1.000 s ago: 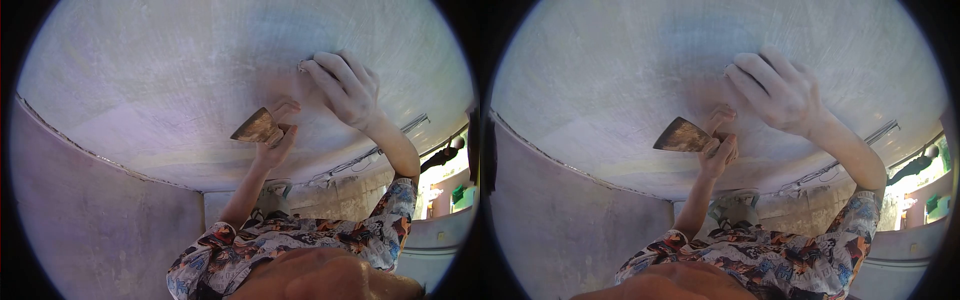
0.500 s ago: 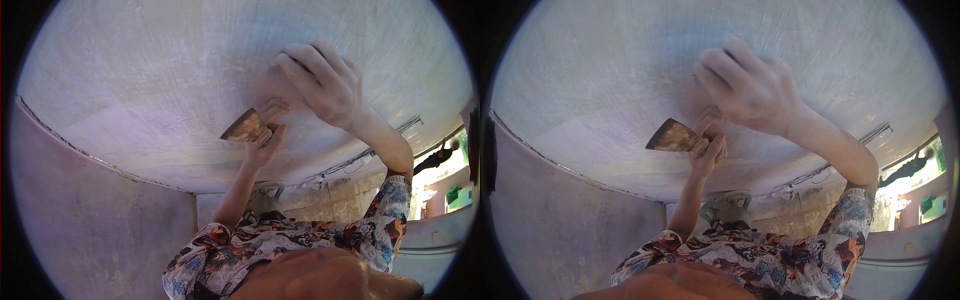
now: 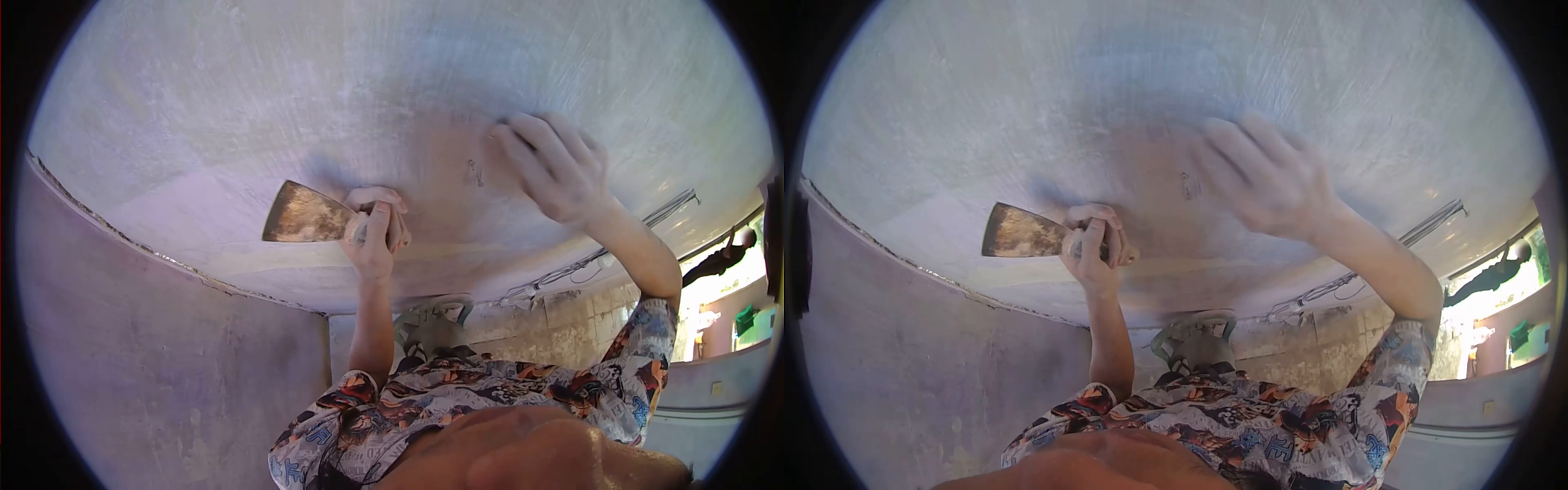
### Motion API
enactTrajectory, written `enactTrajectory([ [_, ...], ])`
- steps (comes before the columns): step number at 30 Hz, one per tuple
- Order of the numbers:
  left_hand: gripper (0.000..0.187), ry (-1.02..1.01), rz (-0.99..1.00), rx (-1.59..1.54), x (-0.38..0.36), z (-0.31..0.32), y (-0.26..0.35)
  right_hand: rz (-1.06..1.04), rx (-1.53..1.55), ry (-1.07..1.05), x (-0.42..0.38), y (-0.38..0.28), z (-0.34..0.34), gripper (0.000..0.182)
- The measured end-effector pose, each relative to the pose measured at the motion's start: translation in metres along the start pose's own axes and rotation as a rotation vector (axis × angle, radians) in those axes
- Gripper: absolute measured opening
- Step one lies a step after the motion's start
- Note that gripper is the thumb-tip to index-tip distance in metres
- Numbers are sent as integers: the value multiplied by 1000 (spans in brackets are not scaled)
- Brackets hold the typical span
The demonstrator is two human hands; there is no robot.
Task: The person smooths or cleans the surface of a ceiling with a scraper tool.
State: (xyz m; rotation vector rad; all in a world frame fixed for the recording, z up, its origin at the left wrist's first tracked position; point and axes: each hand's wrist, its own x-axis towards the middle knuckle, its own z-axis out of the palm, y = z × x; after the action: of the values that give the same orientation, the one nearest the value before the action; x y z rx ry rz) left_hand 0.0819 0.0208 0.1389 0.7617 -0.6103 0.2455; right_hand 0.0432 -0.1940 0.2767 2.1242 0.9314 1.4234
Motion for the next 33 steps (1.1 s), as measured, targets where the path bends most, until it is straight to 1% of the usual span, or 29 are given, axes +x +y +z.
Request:
enactTrajectory([
  [2,11,43,-8,59,3,0,4,-33,99,4,26,-11,6,23],
  [4,10,87,-21,77,5,2,3,-51,95,5,22,-5,1,23],
  [6,11,86,-34,188,4,-2,4,-52,107,16,10,-4,-5,22],
  [8,11,56,-34,211,7,-4,3,-28,64,-90,-11,5,-11,20],
  [9,11,31,-43,225,6,-3,2,-28,66,-90,-5,3,-7,20],
  [11,11,62,-70,258,9,2,8,-55,104,29,16,-10,5,19],
  [12,11,91,-88,286,11,4,10,-53,101,23,19,-11,6,19],
  [14,10,83,-95,258,11,2,10,-54,219,10,23,-10,9,16],
  [15,10,77,-107,244,10,-1,13,-57,224,9,15,-6,4,16],
  [17,10,55,-121,270,9,-7,13,-65,82,-41,-5,6,-11,15],
  [18,10,32,-137,294,8,-7,12,-64,81,-37,-7,7,-9,15],
  [20,10,52,-142,301,9,-11,17,3,200,-24,-5,-1,0,14],
  [21,10,67,-152,304,9,-13,19,4,203,-25,2,-6,4,14],
  [23,10,80,-140,315,11,-20,21,-70,193,-8,21,-16,12,18],
  [25,10,108,-127,332,8,-22,20,-64,218,-3,10,-7,5,19],
  [27,10,64,-111,253,10,-18,17,-42,242,17,1,0,-2,21],
  [29,10,70,-104,305,13,-14,18,-77,134,-39,-3,3,-7,24],
  [30,10,75,-112,349,11,-12,20,-76,141,-43,4,-3,-1,24],
  [33,10,101,-108,338,13,-12,21,-99,201,-41,20,-15,9,22],
])
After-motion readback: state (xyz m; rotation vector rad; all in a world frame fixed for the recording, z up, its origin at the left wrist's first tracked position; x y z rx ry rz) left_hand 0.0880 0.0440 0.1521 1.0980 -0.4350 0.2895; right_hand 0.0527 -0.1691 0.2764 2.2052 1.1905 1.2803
